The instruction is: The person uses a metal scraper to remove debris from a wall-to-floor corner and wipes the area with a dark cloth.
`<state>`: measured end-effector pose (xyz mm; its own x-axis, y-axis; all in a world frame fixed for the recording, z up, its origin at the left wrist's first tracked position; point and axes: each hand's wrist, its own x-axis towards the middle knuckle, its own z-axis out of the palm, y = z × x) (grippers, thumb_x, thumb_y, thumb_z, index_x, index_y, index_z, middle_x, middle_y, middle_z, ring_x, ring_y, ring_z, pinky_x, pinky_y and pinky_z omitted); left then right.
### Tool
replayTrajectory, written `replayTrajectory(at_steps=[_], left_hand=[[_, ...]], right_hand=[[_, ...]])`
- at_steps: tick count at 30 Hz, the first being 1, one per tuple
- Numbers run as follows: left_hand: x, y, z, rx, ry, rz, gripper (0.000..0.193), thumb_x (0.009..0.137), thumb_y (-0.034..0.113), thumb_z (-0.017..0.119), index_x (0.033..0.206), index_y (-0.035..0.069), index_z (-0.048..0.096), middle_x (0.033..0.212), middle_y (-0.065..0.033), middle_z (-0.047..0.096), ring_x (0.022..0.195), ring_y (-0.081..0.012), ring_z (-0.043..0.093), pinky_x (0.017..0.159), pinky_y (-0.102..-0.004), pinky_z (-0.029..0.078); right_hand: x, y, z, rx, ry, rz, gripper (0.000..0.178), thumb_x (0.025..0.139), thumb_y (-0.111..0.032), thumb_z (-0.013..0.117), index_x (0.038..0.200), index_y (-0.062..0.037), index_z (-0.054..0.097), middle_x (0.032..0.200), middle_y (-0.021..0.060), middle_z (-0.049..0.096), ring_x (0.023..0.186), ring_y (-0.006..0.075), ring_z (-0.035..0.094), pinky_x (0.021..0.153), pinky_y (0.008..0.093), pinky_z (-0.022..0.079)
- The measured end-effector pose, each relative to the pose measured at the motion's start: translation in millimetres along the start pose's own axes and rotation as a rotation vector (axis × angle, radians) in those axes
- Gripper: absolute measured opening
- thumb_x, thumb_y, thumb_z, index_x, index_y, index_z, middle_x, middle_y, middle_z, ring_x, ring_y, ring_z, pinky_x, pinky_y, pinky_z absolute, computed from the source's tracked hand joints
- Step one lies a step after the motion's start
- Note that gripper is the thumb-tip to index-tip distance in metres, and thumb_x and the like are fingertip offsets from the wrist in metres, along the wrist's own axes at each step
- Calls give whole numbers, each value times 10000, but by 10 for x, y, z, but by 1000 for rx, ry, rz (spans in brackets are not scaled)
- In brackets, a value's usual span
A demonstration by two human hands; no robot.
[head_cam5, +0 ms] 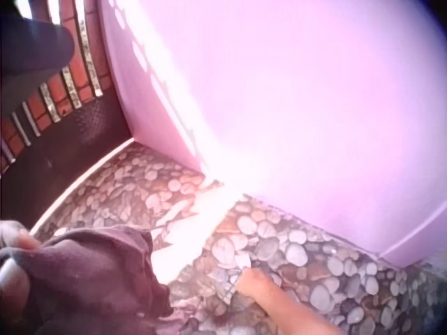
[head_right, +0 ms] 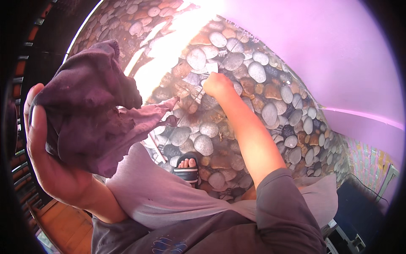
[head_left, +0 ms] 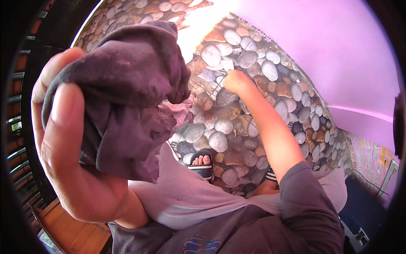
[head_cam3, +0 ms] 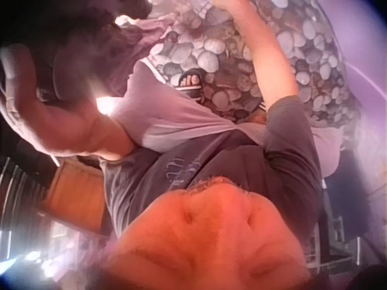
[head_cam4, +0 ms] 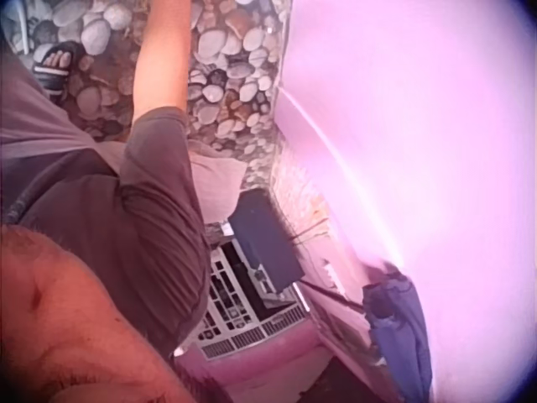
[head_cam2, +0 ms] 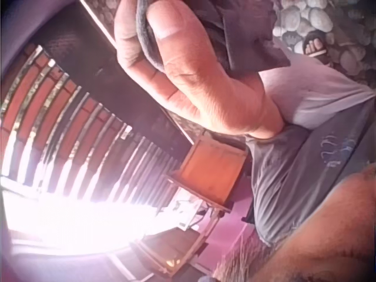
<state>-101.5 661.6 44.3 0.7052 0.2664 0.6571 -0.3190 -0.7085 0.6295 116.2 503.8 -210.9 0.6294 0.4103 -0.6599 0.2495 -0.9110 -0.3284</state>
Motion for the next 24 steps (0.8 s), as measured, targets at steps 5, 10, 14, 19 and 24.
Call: replayTrajectory(at_steps=[5,10,14,19,24], left_hand=[[-7,1,-94,95,-39,62,343,977,36,374,1262,-22,557,1389,-293,437,1271,-390,471,1060,-505,412],[32,67,-27,-5,-66,49,333,964,23,407,1249,-16,573,1376,-295,450,1252,-388,486,1058,-496,410],[46,101,72,-111,19,-23,312,963,24,422,1206,-3,615,1362,-277,467,1238,-369,498,1058,-475,402],[109,251,-60,-285,12,-350,306,960,30,434,1189,-1,634,1327,-254,502,1222,-346,510,1055,-451,398],[100,119,133,-284,-59,-209,307,951,15,459,1211,14,622,1315,-258,509,1203,-348,524,1036,-441,419]], right_hand=[[-479,-70,624,-85,-33,13,464,893,-170,414,1317,-2,500,1163,288,624,1078,419,623,956,466,478],[-101,155,275,-5,120,2,439,871,-174,459,1254,6,575,1155,259,643,1092,374,630,937,447,491],[132,153,37,-30,78,30,363,868,-194,492,1106,12,673,1133,233,663,1083,349,642,924,424,505],[-369,-20,652,-98,18,-68,434,900,-163,426,1293,2,506,1099,261,655,1049,381,644,902,453,513],[159,687,-74,9,214,131,434,907,-190,425,1287,-16,541,1186,239,632,1119,380,610,947,452,489]])
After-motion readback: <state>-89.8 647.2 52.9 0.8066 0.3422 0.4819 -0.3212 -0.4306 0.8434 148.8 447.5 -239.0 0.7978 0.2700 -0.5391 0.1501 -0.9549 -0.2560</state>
